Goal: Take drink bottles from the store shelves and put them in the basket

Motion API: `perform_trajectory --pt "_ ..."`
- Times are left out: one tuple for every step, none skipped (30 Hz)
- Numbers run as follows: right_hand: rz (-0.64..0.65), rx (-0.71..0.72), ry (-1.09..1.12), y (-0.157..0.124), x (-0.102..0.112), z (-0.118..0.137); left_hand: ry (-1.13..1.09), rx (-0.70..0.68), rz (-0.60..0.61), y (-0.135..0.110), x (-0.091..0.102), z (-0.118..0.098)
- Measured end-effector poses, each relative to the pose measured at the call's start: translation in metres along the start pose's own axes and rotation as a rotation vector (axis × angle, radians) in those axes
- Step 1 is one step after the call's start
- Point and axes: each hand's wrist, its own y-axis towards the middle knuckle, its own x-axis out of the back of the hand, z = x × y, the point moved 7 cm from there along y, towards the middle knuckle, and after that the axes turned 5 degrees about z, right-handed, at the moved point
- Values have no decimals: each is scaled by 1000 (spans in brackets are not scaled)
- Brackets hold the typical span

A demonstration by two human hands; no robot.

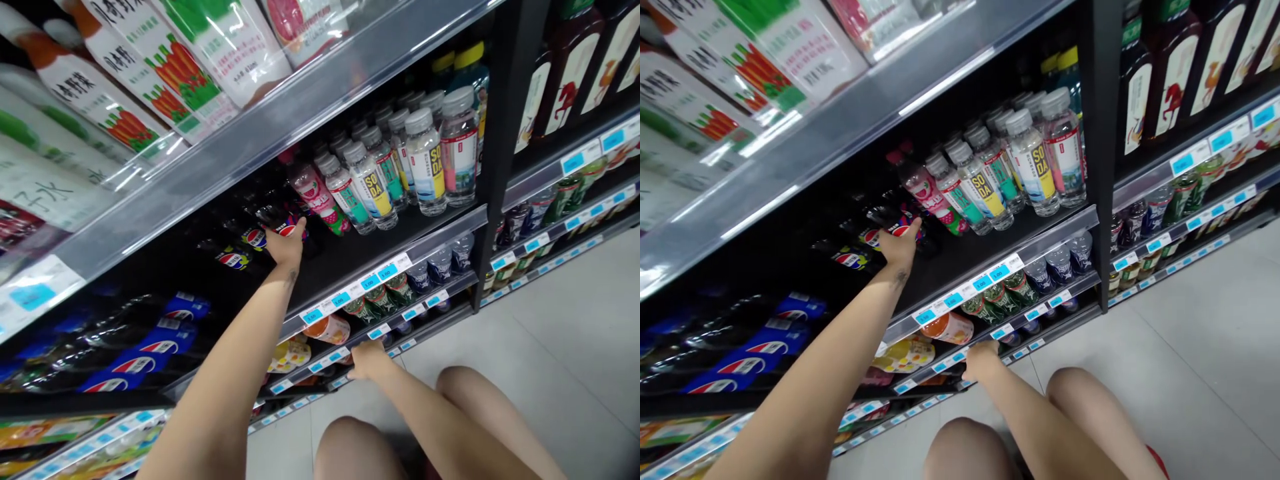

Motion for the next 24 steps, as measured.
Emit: perform_trajectory --pt "-3 -6 -2 -1 2 -1 -8 -3 29 3 -6 3" --pt "-5 -11 -2 -2 4 -2 -20 -15 69 5 -12 6" --pt "-9 -11 -1 -3 6 -2 -32 -29 116 6 -18 9" --pt "-13 -8 2 -3 7 -2 -38 -42 161 6 -23 12" --pt "-13 -3 6 -4 8 -1 -33 -51 197 5 -26 14" --pt "-11 3 12 -4 8 -1 -12 -56 225 3 -27 16" --pt "-9 8 16 -3 8 -1 25 -59 245 2 -28 18" --pt "-11 12 20 -2 7 -1 70 -65 258 1 -28 18" --pt "-18 16 23 -1 7 0 116 -77 265 1 -27 17" --pt "-23 16 25 0 6 -1 157 -90 265 1 -27 15" --pt "-29 14 27 1 5 -1 192 -94 259 1 -26 13" --pt "-33 11 29 2 4 -1 224 -84 249 2 -25 11" --pt "-35 8 31 2 3 -1 250 -62 237 4 -25 10" --pt "-36 7 33 3 2 -1 267 -41 232 5 -26 10" --pt "-35 6 33 2 1 -1 270 -30 236 7 -27 9" --pt "-39 7 33 2 0 -1 264 -28 248 8 -28 7" --pt "-46 10 33 1 1 0 250 -36 261 10 -30 5" --pt "-49 13 34 -1 2 0 232 -46 275 11 -31 4" --pt "-47 13 34 -2 2 -1 216 -52 288 13 -32 3" --pt "-38 12 33 -3 3 -1 210 -47 303 15 -33 3" --pt "-29 9 32 -4 4 -2 211 -33 317 16 -33 4" --pt "-24 4 30 -5 5 -3 215 -16 329 18 -34 5" --pt "-22 -5 29 -6 6 -5 218 2 335 19 -34 7" --pt "-24 -12 30 -7 7 -6 218 19 338 20 -35 8"
